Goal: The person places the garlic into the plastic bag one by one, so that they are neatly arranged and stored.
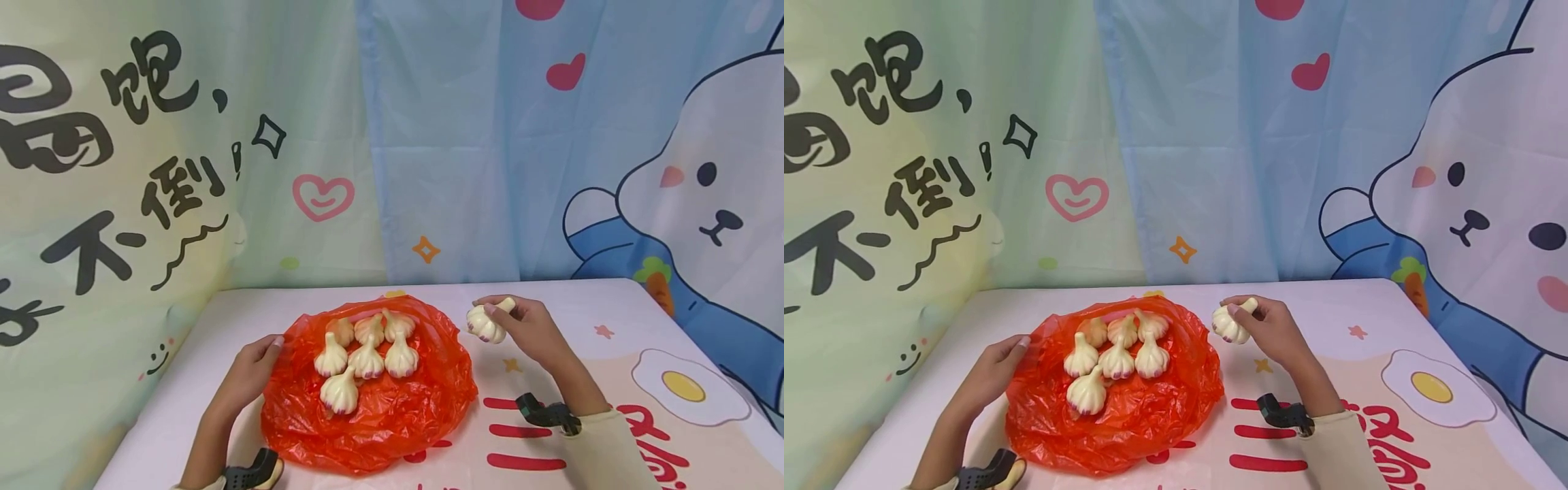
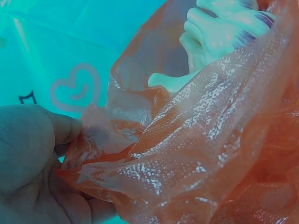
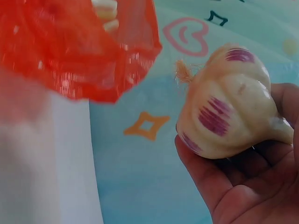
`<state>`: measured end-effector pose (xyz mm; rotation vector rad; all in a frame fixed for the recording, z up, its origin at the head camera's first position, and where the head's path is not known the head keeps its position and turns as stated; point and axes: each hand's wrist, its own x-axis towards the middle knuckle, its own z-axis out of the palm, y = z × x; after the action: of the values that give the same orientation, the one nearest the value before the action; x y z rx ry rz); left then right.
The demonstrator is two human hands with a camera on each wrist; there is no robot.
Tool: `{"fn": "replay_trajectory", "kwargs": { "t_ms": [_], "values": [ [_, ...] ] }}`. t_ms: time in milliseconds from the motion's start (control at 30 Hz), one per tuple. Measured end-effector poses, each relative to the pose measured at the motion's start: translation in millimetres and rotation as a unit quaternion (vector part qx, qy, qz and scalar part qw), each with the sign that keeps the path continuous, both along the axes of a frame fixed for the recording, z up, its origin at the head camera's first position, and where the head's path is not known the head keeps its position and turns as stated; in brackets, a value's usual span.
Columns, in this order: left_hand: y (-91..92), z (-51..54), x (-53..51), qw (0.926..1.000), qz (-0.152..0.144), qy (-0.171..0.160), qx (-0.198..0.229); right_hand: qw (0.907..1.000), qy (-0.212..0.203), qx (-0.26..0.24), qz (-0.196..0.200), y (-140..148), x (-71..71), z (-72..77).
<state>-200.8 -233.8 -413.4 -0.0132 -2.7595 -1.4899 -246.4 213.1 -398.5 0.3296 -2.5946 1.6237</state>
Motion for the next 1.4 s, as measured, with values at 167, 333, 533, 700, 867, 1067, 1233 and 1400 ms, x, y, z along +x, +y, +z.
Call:
{"fn": "replay_trajectory", "kwargs": {
  "t_ms": [167,333,533,700,867,1067,1233,1400],
  "values": [
    [-0.6,-0.2,0.7,1.0,0.001,-0.001,0.001,0.9993,-0.002,-0.026,0.028,-17.0,-1.0,0.6],
    [-0.5,-0.1,1.0,1.0,0.002,-0.003,0.004,0.9973,-0.005,-0.043,0.06,-31.6,-0.7,-0.6],
    [0.0,0.2,0.8,0.9999,0.001,-0.005,0.012,0.9924,-0.021,-0.056,0.107,-43.7,-0.6,-4.3],
    [0.2,0.3,1.2,0.9999,0.001,-0.002,0.013,0.9889,-0.035,-0.062,0.131,-55.1,-1.9,-9.5],
    [0.6,-0.1,0.9,0.9998,0.001,-0.004,0.02,0.9858,-0.039,-0.061,0.152,-69.0,-5.5,-18.3],
    [0.1,-0.4,0.4,0.9998,0.002,-0.001,0.02,0.9743,-0.038,-0.092,0.202,-85.9,-9.8,-28.8],
    [-1.3,-0.7,1.1,0.9998,0.004,-0.001,0.019,0.9649,-0.045,-0.106,0.236,-102.0,-13.3,-33.2],
    [-2.2,-1.0,1.2,0.9998,0.0,0.006,0.021,0.9719,-0.046,-0.064,0.222,-114.0,-12.4,-33.5]
  ]
}}
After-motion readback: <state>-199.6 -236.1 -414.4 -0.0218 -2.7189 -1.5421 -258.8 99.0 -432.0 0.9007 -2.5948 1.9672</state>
